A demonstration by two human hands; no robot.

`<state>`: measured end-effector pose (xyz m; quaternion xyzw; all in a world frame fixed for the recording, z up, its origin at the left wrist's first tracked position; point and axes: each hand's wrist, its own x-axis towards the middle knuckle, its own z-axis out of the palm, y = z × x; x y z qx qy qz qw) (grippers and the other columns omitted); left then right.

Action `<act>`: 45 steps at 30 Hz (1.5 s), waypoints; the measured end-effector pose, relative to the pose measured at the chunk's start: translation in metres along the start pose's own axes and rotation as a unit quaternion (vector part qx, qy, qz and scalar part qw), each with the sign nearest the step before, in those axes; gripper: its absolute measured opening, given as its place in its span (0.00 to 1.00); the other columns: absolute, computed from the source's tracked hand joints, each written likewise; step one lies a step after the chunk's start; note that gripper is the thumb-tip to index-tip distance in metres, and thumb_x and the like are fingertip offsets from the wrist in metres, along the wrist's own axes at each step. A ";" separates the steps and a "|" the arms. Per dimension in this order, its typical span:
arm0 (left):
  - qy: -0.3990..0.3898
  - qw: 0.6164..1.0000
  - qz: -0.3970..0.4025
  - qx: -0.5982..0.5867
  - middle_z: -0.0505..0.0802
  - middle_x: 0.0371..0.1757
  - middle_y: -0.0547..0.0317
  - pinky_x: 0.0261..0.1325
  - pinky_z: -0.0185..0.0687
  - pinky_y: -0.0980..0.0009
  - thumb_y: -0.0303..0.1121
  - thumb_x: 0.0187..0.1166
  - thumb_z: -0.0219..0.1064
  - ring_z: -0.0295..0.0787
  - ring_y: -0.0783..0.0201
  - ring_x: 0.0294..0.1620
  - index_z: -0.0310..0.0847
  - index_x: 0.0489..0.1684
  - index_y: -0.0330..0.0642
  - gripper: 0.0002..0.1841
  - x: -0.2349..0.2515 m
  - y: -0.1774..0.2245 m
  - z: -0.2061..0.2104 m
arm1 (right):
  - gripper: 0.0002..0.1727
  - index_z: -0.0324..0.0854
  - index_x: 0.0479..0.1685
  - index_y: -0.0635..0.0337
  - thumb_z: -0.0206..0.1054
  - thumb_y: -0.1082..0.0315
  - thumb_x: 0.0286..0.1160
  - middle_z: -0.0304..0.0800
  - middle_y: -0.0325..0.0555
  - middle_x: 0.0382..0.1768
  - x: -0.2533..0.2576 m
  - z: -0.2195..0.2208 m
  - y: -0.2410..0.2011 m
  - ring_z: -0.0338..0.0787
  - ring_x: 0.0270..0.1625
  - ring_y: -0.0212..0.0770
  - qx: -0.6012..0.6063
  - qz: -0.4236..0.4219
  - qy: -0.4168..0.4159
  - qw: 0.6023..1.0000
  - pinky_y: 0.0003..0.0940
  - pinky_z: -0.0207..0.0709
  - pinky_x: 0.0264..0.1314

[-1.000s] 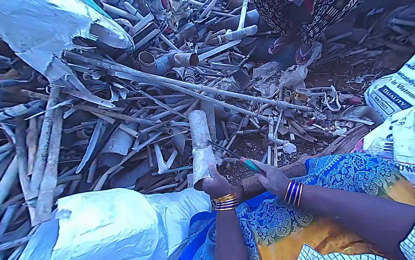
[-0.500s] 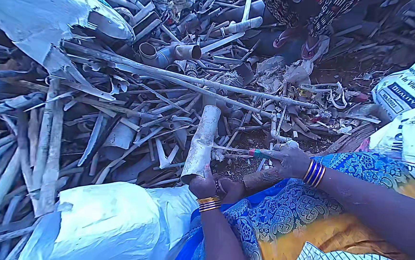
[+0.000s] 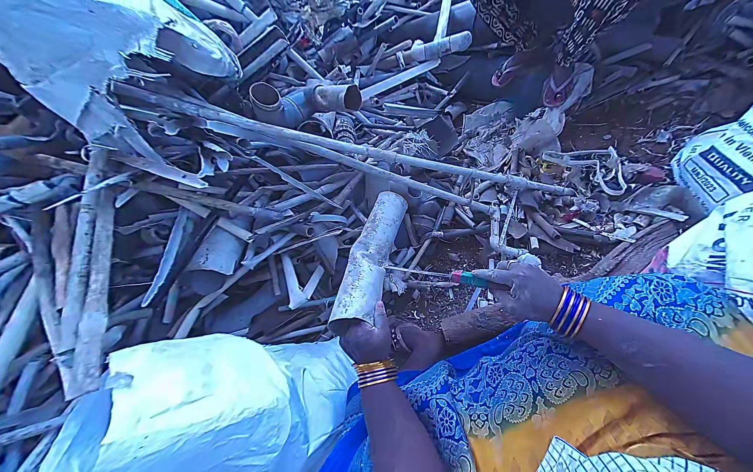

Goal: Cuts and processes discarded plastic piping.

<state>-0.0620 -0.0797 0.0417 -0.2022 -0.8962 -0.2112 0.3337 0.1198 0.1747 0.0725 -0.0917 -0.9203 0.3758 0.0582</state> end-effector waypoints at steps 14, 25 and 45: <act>0.048 0.973 -0.174 -0.146 0.94 0.40 0.29 0.56 0.85 0.56 0.38 0.74 0.65 0.95 0.44 0.49 0.86 0.37 0.17 0.23 -0.001 0.094 -0.008 | 0.30 0.80 0.79 0.57 0.60 0.76 0.73 0.90 0.67 0.41 -0.016 0.062 -0.016 0.92 0.31 0.64 -0.084 -0.047 0.142 0.985 0.55 0.84 0.31; -0.049 0.990 -0.018 -0.129 0.94 0.30 0.34 0.45 0.89 0.51 0.44 0.79 0.63 0.97 0.43 0.38 0.89 0.29 0.24 0.25 -0.048 0.122 0.002 | 0.27 0.70 0.84 0.57 0.61 0.71 0.85 0.84 0.52 0.57 0.037 0.045 0.000 0.79 0.37 0.35 0.369 0.292 -0.014 0.882 0.31 0.72 0.38; 0.025 0.612 -0.580 -0.537 0.85 0.51 0.47 0.53 0.85 0.56 0.33 0.89 0.54 0.86 0.56 0.50 0.73 0.63 0.36 0.14 0.025 0.029 -0.019 | 0.27 0.68 0.86 0.62 0.56 0.63 0.91 0.82 0.61 0.75 0.027 0.035 0.026 0.84 0.74 0.47 0.224 0.096 -0.041 0.969 0.43 0.70 0.80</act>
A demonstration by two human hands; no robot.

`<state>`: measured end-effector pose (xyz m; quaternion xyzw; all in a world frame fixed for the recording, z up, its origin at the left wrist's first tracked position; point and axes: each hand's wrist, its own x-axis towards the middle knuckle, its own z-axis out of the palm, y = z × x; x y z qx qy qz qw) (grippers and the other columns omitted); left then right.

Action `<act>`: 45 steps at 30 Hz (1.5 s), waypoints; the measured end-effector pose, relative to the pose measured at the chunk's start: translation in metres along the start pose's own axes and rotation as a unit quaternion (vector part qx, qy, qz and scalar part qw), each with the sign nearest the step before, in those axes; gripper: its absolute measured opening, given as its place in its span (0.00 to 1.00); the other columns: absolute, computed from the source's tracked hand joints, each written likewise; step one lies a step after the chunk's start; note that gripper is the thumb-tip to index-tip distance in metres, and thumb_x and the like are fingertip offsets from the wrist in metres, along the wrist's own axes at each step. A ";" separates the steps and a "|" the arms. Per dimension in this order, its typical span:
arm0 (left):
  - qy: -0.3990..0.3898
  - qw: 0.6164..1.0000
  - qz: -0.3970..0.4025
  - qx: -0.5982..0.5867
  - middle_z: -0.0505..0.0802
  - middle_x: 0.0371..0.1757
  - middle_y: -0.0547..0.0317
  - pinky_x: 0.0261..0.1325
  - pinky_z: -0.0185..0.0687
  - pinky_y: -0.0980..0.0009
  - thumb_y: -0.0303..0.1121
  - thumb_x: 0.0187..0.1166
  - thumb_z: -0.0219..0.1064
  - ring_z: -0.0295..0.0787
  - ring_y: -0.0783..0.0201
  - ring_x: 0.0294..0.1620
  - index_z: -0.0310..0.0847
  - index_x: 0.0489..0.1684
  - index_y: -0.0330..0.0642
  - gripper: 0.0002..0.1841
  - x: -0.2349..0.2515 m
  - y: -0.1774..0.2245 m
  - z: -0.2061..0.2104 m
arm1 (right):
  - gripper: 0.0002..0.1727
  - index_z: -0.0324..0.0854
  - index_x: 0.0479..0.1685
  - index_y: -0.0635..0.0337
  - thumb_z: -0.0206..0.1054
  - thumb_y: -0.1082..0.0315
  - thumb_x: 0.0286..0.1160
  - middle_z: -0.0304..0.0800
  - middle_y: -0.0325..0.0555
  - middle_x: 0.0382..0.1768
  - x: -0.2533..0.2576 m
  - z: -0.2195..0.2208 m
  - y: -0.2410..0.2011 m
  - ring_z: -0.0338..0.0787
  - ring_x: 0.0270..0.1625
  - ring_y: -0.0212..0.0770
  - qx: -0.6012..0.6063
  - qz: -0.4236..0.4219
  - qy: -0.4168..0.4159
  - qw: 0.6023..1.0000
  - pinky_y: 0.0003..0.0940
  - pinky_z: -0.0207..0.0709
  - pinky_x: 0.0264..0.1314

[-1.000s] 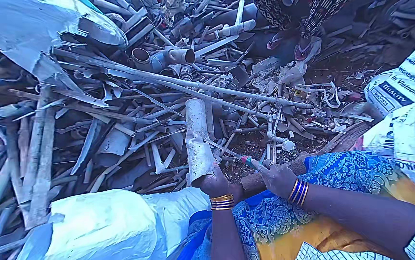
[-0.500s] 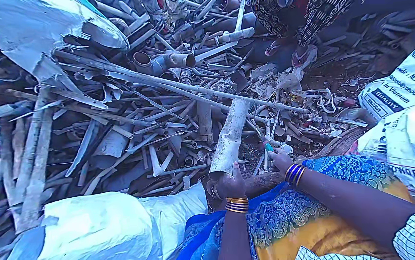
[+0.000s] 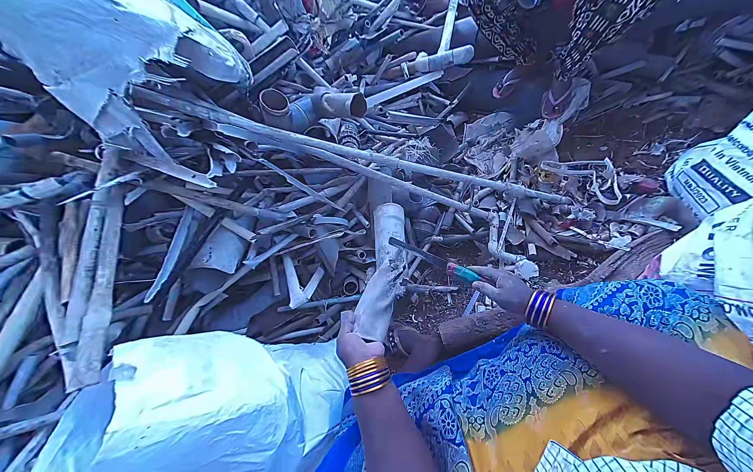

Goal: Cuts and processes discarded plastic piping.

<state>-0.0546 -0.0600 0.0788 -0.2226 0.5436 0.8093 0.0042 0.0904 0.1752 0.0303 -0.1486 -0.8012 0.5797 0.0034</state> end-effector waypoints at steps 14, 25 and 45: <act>0.024 0.990 -0.066 -0.124 0.82 0.63 0.46 0.61 0.83 0.50 0.41 0.93 0.49 0.83 0.53 0.61 0.66 0.75 0.42 0.20 0.009 -0.002 -0.002 | 0.26 0.73 0.69 0.83 0.58 0.66 0.83 0.92 0.63 0.41 -0.016 0.032 -0.014 0.92 0.37 0.46 -0.088 -0.204 0.356 0.908 0.39 0.87 0.46; 0.057 0.995 -0.033 -0.074 0.84 0.59 0.44 0.60 0.83 0.52 0.38 0.92 0.51 0.84 0.53 0.57 0.71 0.70 0.35 0.18 0.013 -0.019 0.004 | 0.23 0.75 0.63 0.82 0.56 0.66 0.84 0.86 0.53 0.31 -0.023 0.041 -0.019 0.85 0.31 0.37 -0.054 -0.209 0.257 0.942 0.31 0.82 0.39; 0.096 0.980 -0.087 -0.151 0.79 0.74 0.37 0.73 0.76 0.47 0.37 0.93 0.54 0.77 0.47 0.74 0.70 0.76 0.32 0.21 0.013 -0.006 0.010 | 0.17 0.67 0.65 0.62 0.55 0.59 0.91 0.83 0.25 0.35 -0.040 0.042 -0.046 0.80 0.26 0.20 0.079 -0.364 0.346 0.861 0.19 0.78 0.29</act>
